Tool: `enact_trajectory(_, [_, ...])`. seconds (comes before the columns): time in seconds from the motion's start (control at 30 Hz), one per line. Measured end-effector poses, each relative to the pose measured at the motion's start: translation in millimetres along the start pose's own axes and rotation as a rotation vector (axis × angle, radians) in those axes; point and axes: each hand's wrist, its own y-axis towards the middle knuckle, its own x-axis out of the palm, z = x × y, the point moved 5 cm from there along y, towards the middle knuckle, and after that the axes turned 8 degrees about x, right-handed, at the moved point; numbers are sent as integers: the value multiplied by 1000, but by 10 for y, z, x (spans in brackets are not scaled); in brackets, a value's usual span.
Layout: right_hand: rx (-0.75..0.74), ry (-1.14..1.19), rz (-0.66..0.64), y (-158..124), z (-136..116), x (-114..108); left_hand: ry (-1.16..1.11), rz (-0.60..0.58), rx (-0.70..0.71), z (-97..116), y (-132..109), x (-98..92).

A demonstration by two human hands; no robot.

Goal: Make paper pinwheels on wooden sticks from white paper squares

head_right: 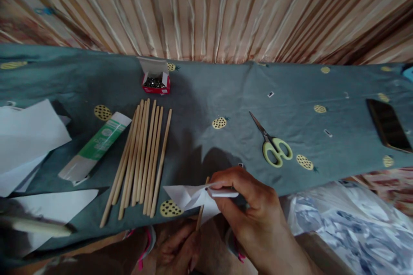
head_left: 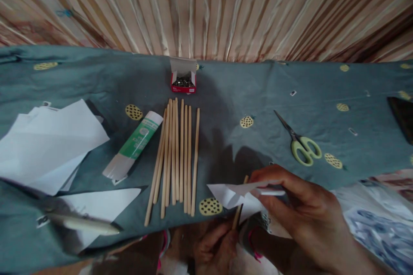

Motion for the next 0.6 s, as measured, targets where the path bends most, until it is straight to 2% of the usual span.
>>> enact_trajectory(0.17, [140,169,-96,101,85,59,60,23,-53,72,-44,-31])
enact_trajectory(0.4, [201,361,-165,278,157,138,-82,-72,-37,25,-57,12])
enact_trajectory(0.6, [203,381,-220,405,204,171,-159,-55,-31,112,-80,35])
